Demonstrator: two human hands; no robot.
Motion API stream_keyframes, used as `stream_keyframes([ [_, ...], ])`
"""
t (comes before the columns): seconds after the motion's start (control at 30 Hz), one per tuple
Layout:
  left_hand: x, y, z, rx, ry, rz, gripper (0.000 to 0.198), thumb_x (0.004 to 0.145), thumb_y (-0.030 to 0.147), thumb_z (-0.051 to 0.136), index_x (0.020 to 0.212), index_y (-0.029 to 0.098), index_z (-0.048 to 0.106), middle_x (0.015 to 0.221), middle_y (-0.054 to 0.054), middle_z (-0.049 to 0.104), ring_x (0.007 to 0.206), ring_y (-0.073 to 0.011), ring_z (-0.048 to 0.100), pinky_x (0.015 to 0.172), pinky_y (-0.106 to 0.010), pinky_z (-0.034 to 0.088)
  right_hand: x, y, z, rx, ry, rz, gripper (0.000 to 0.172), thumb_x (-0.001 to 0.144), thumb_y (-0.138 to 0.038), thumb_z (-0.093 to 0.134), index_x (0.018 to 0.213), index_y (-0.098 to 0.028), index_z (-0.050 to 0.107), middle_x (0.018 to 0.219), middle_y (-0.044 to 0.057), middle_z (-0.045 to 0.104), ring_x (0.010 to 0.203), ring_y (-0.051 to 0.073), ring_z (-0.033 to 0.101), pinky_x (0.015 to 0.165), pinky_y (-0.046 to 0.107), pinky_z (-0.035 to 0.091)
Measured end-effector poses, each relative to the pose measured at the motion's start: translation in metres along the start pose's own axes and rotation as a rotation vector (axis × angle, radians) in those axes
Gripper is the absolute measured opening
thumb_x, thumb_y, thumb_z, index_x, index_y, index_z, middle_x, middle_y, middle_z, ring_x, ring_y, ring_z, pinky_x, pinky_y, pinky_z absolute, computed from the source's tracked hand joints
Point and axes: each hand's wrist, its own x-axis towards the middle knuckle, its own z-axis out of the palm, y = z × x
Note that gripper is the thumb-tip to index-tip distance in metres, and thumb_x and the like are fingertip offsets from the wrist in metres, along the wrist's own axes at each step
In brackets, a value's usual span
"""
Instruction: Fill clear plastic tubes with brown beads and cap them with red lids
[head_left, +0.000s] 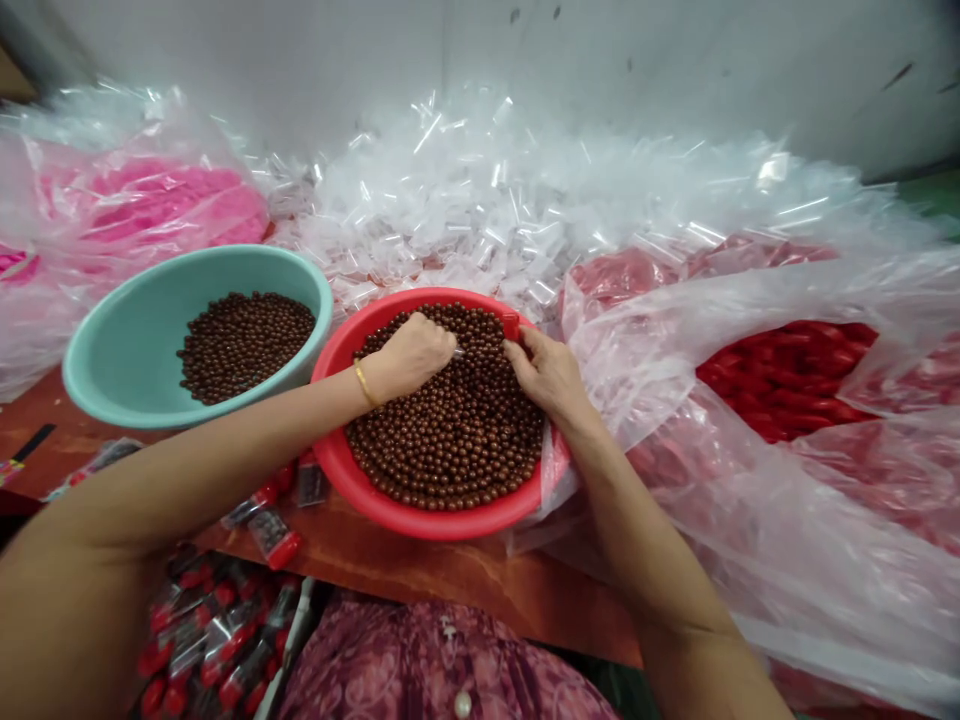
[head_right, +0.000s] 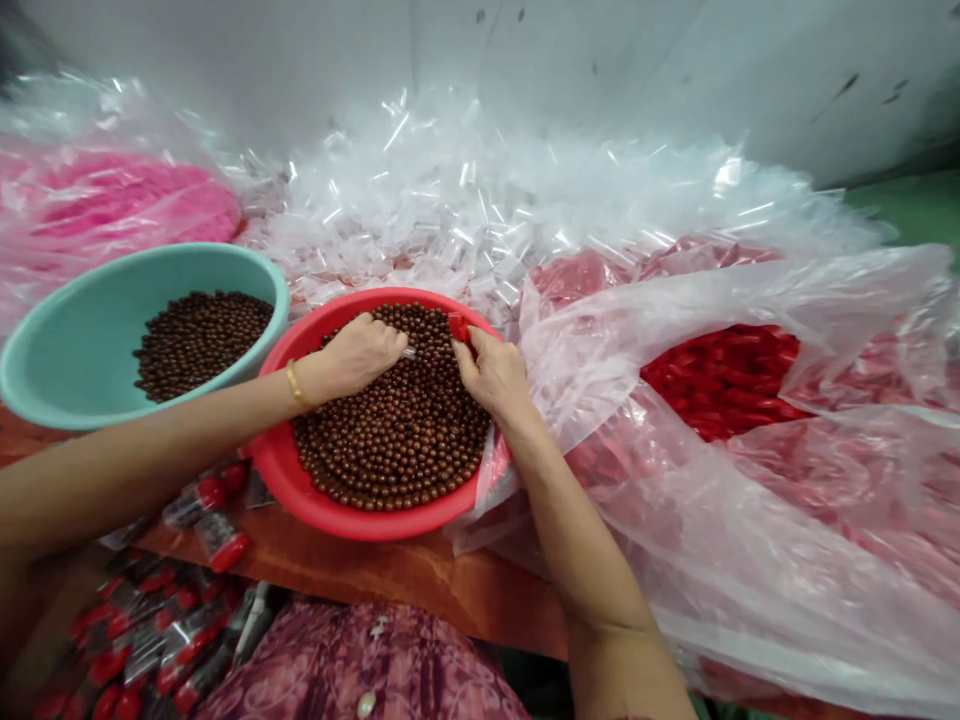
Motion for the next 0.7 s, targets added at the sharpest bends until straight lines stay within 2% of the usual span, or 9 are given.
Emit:
stream_keyframes([
  [0.1,-0.023,0.006,-0.009,0.042,-0.168,0.002,0.024,0.078,0.001,0.038,0.075,0.007,0.06,0.068,-0.018,0.065,0.067,-0.0268,0.062,0.061,-0.035,0.037,0.001,0.0,0.0,-0.001,-0.034,-0.006,0.025,0.087,-0.036,0.04,0.079,-0.021,0.059,0.067,0.004,0.061,0.061,0.018,0.054,0.059,0.029,0.037],
  [0.17,-0.028,0.013,-0.007,-0.016,-0.281,0.057,0.024,0.078,0.001,0.039,0.074,0.007,0.062,0.071,-0.018,0.067,0.07,-0.0269,0.064,0.061,-0.034,0.038,0.001,-0.001,-0.001,0.002,-0.056,-0.017,0.025,0.087,-0.035,0.04,0.078,-0.02,0.058,0.067,0.004,0.061,0.061,0.018,0.054,0.059,0.029,0.037],
  [0.23,-0.026,0.021,-0.001,-0.127,-0.319,0.117,0.024,0.08,0.002,0.039,0.078,0.008,0.063,0.075,-0.017,0.068,0.074,-0.0248,0.065,0.061,-0.032,0.04,0.001,-0.002,-0.001,0.011,-0.062,-0.028,0.023,0.087,-0.034,0.04,0.078,-0.02,0.057,0.069,0.004,0.062,0.063,0.019,0.055,0.06,0.029,0.037],
  [0.33,-0.018,0.034,0.009,-0.292,-0.286,0.113,0.027,0.083,0.005,0.038,0.091,0.01,0.062,0.076,-0.014,0.068,0.073,-0.0219,0.065,0.062,-0.029,0.042,0.001,-0.002,-0.001,0.039,-0.06,-0.034,0.022,0.087,-0.033,0.04,0.079,-0.02,0.055,0.073,0.005,0.064,0.067,0.019,0.057,0.061,0.029,0.038],
  [0.43,-0.013,0.04,0.015,-0.516,-0.238,-0.013,0.028,0.079,0.005,0.042,0.099,0.014,0.061,0.081,-0.01,0.068,0.074,-0.0208,0.064,0.065,-0.029,0.045,0.001,-0.002,-0.001,0.064,-0.067,-0.023,0.022,0.087,-0.033,0.039,0.08,-0.02,0.055,0.076,0.006,0.065,0.069,0.02,0.058,0.062,0.029,0.04],
  [0.6,-0.015,0.034,0.017,-1.186,-0.174,-0.177,0.018,0.074,0.014,0.057,0.091,0.013,0.061,0.088,-0.004,0.067,0.081,-0.016,0.061,0.075,-0.026,0.046,0.001,-0.001,0.0,0.08,-0.072,0.008,0.024,0.086,-0.036,0.039,0.081,-0.02,0.057,0.074,0.006,0.064,0.068,0.02,0.057,0.062,0.03,0.04],
  [0.7,-0.024,0.031,0.012,-1.548,-0.097,-0.243,0.022,0.072,0.02,0.062,0.092,0.012,0.06,0.092,-0.004,0.066,0.086,-0.0144,0.059,0.083,-0.029,0.045,0.0,0.001,0.001,0.11,-0.073,-0.013,0.025,0.086,-0.037,0.04,0.08,-0.02,0.056,0.072,0.005,0.063,0.065,0.019,0.056,0.061,0.03,0.04],
])
